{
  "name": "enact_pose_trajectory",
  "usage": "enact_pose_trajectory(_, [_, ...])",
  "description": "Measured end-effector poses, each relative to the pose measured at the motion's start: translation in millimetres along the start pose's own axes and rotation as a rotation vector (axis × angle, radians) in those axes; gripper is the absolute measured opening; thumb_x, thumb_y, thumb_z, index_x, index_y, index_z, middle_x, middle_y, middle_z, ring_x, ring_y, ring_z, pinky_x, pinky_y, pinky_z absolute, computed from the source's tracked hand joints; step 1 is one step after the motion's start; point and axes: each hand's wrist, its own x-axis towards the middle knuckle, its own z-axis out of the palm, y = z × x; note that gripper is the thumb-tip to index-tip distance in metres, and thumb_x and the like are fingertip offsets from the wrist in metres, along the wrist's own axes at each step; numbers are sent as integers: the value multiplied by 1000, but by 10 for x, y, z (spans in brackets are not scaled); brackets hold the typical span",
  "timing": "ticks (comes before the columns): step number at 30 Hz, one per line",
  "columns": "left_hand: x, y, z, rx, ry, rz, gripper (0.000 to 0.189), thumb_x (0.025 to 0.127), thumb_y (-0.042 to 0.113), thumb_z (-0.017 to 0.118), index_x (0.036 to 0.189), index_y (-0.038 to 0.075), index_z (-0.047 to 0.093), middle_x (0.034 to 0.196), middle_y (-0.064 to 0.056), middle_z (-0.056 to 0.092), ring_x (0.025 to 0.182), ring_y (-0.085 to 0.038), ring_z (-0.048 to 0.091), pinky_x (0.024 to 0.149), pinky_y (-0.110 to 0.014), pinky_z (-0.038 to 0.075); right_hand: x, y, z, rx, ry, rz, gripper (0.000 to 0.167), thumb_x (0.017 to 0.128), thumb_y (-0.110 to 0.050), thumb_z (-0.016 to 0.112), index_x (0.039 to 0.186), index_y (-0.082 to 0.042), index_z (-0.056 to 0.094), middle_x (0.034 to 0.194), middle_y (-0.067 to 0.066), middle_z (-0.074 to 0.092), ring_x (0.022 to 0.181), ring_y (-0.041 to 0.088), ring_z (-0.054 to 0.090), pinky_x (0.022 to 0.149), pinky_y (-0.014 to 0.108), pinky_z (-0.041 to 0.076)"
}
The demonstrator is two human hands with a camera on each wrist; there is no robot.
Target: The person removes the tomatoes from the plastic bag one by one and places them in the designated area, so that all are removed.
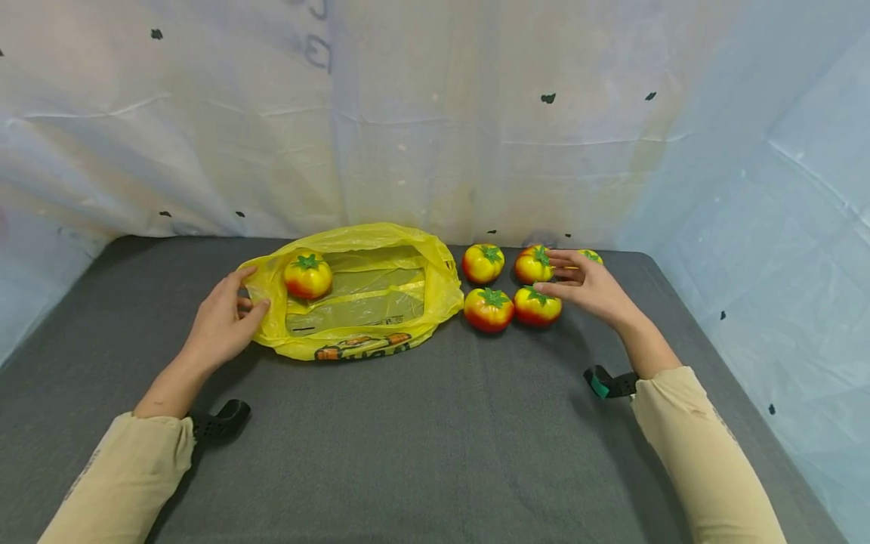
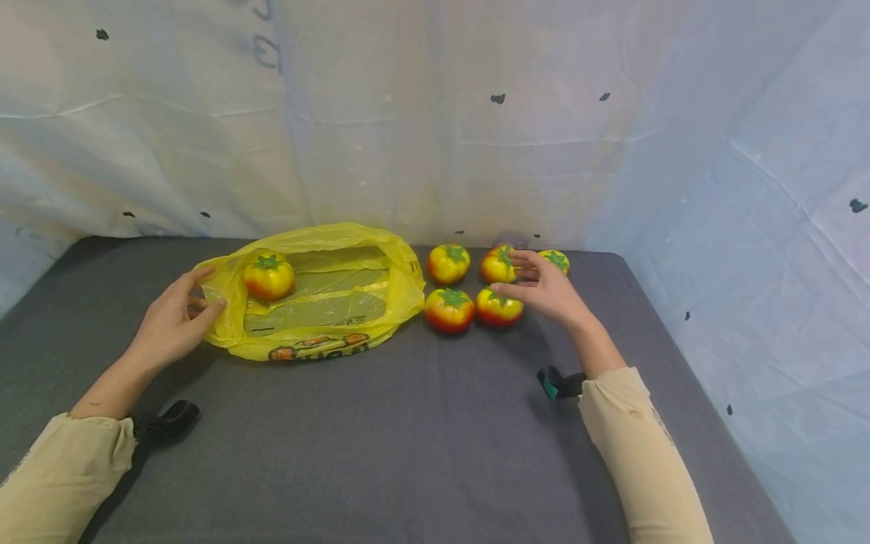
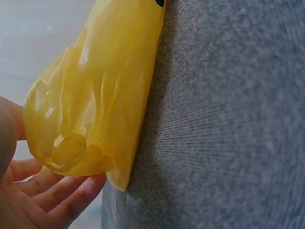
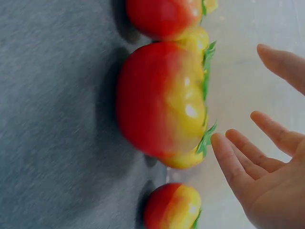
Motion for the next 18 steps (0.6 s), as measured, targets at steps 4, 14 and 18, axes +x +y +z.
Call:
enact_pose_trajectory(4, [1, -3, -4, 1, 0, 4, 59, 98, 19, 49, 146, -7, 27, 122, -32, 43, 90, -37, 55, 61, -33, 45, 38, -76, 19, -3, 2, -18, 76, 89, -36, 68, 149, -9, 31, 154, 14, 31, 139, 36, 33, 107, 56, 32])
enact_pose_trajectory(14, [-4, 15, -12, 4, 4, 13, 58, 98, 18, 49, 145, -8, 27, 122, -32, 43, 89, -37, 56, 60, -33, 45, 136, -174, 112, 19, -2, -69, 71, 89, -32, 69, 147, -11, 35, 151, 15, 35, 137, 34, 37, 106, 53, 35])
enact_pose_trajectory(18, [-6, 16, -10, 3, 8, 16, 58, 98, 17, 50, 145, -8, 28, 120, -32, 43, 88, -37, 55, 60, -32, 45, 164, -212, 152, 25, -4, -68, 71, 88, -34, 69, 147, -14, 35, 150, 12, 37, 137, 33, 38, 105, 53, 37])
